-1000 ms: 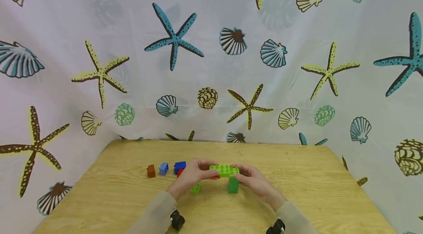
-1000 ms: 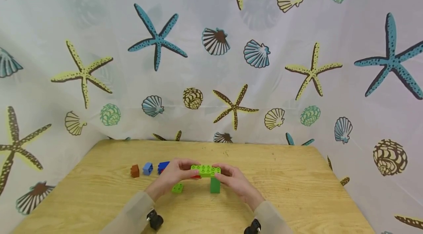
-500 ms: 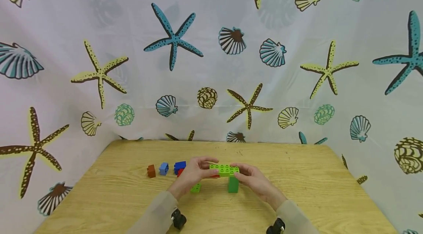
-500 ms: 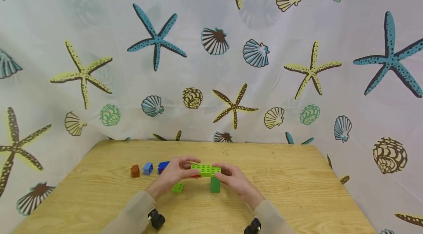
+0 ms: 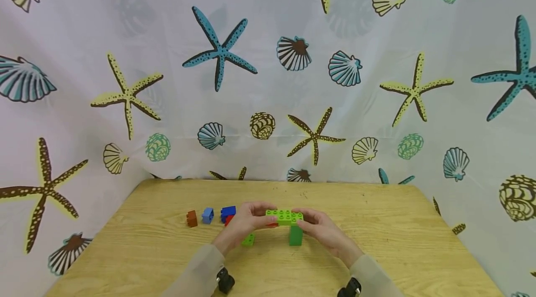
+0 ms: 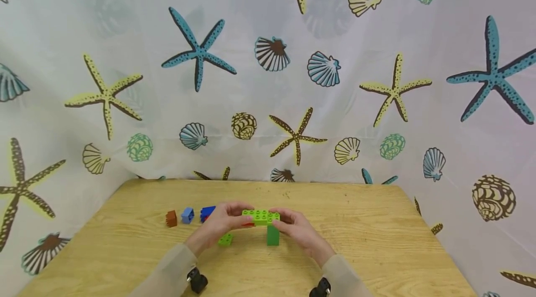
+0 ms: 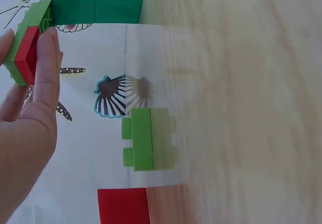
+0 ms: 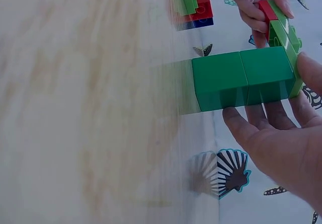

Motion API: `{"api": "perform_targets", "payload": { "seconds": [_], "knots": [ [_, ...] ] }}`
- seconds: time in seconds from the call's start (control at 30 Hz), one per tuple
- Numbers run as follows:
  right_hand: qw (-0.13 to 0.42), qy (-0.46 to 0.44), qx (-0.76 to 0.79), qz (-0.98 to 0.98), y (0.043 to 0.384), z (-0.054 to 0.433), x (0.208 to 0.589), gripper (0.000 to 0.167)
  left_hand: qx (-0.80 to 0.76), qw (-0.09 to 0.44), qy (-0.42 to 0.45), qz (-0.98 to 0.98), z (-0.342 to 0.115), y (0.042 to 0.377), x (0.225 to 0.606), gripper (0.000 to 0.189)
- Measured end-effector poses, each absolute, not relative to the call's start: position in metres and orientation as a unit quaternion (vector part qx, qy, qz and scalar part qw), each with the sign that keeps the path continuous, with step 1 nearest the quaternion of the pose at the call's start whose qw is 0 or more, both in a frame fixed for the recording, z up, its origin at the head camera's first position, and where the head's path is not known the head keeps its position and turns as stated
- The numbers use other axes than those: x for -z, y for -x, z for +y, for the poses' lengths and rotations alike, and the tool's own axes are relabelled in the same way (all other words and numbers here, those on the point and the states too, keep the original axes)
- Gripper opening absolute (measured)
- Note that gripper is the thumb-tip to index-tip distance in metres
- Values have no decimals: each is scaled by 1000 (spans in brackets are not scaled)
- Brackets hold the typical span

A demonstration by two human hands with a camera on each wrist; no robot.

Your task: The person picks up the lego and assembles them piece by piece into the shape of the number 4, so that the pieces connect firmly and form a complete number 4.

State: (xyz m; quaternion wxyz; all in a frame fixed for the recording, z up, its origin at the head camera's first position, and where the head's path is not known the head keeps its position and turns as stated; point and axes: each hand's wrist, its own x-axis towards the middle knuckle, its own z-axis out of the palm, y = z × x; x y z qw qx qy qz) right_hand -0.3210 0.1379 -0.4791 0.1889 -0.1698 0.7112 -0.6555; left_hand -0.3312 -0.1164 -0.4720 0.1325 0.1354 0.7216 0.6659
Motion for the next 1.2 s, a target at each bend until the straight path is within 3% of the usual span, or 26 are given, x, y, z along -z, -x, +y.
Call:
{"api": "perform_targets", "payload": {
  "seconds": [0.73, 1.2],
  "knots": [
    [191, 174, 654, 711, 322, 139, 481, 51, -679, 210, -110, 695, -121, 333, 467, 50],
    [195, 171, 659, 706, 321, 139, 481, 53, -602, 167, -143, 768, -140, 333, 461, 49]
  ]
}}
